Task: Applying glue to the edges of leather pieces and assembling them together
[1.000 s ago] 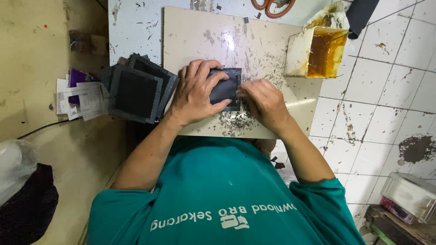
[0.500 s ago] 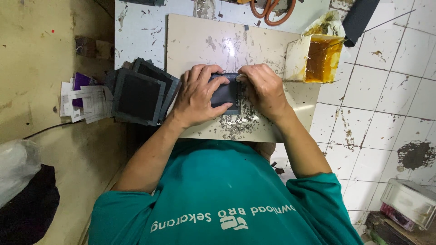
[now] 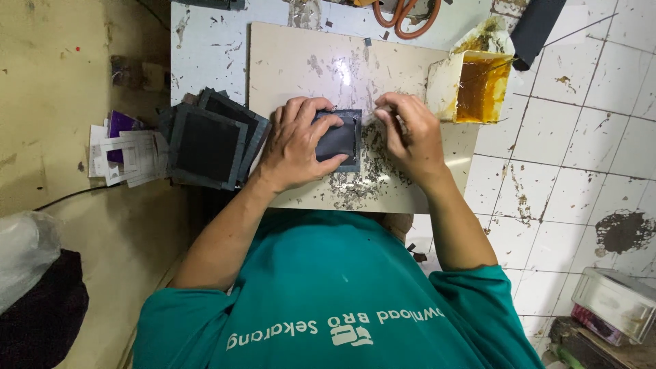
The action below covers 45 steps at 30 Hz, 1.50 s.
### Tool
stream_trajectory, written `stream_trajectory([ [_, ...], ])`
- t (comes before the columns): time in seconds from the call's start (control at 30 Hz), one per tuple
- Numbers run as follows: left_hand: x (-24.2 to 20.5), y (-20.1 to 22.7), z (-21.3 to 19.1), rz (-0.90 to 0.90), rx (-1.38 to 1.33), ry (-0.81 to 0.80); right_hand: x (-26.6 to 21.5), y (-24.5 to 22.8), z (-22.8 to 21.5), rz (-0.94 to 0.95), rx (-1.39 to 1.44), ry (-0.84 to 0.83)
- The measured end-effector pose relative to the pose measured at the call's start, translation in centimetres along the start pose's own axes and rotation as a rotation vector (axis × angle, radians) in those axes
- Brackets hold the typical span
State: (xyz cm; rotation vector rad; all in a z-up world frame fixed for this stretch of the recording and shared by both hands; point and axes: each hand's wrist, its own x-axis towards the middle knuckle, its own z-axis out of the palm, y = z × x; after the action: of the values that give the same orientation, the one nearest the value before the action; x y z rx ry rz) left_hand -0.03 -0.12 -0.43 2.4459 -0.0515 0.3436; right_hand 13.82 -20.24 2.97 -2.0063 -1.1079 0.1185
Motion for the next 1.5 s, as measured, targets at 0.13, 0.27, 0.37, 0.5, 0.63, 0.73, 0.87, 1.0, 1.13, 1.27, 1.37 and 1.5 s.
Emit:
stream_trajectory([
  [0.13, 0.0, -0.1, 0.0, -0.012, -0.001, -0.01, 0.7, -0.4, 0.9, -0.011, 0.026, 0.02],
  [0.27, 0.1, 0.0, -0.2, -0.008, -0.019, -0.019, -0.2, 0.6, 1.5, -0.035, -0.008, -0.032],
  [0.37, 0.1, -0.1, -0.1, -0.002, -0.011, -0.019, -2.1, 0.3, 1.9, -0.017, -0.058, -0.114],
  [0.5, 0.2, 0.0, -0.2, 0.007, -0.007, -0.012, -2.5, -1.3, 0.8, -0.016, -0.075, -0.215],
  [0.63, 0.1, 0.1, -0.3, 0.008, -0.025, -0.002, -1.6, 0.8, 2.1, -0.08, -0.109, -0.083],
  [0.73, 0.1, 0.1, -0.3, 0.012, -0.02, 0.007, -0.2, -0.3, 2.0, -0.073, -0.166, -0.045],
  [0.87, 0.0, 0.1, -0.3, 0.003, -0.023, -0.005, -0.8, -0.6, 2.0, -0.098, -0.225, -0.073],
  [1.0, 0.1, 0.1, -0.3, 0.007, -0.026, -0.012, 0.0, -1.0, 1.4, -0.128, -0.214, -0.086],
  [1.13, 0.0, 0.0, -0.2, 0.004, -0.016, -0.008, 0.4, -0.6, 1.9, -0.208, -0.24, -0.052],
  [1.27, 0.0, -0.2, -0.1, 0.002, -0.01, -0.017, -1.8, -1.3, 1.6, -0.111, -0.179, -0.126],
  [1.37, 0.0, -0.1, -0.3, 0.002, -0.019, -0.025, -3.6, -1.4, 1.0, -0.086, -0.142, -0.203],
  [1.5, 0.1, 0.0, -0.3, 0.005, -0.025, -0.022, -4.3, -1.4, 0.8, -0.067, -0.116, -0.274],
])
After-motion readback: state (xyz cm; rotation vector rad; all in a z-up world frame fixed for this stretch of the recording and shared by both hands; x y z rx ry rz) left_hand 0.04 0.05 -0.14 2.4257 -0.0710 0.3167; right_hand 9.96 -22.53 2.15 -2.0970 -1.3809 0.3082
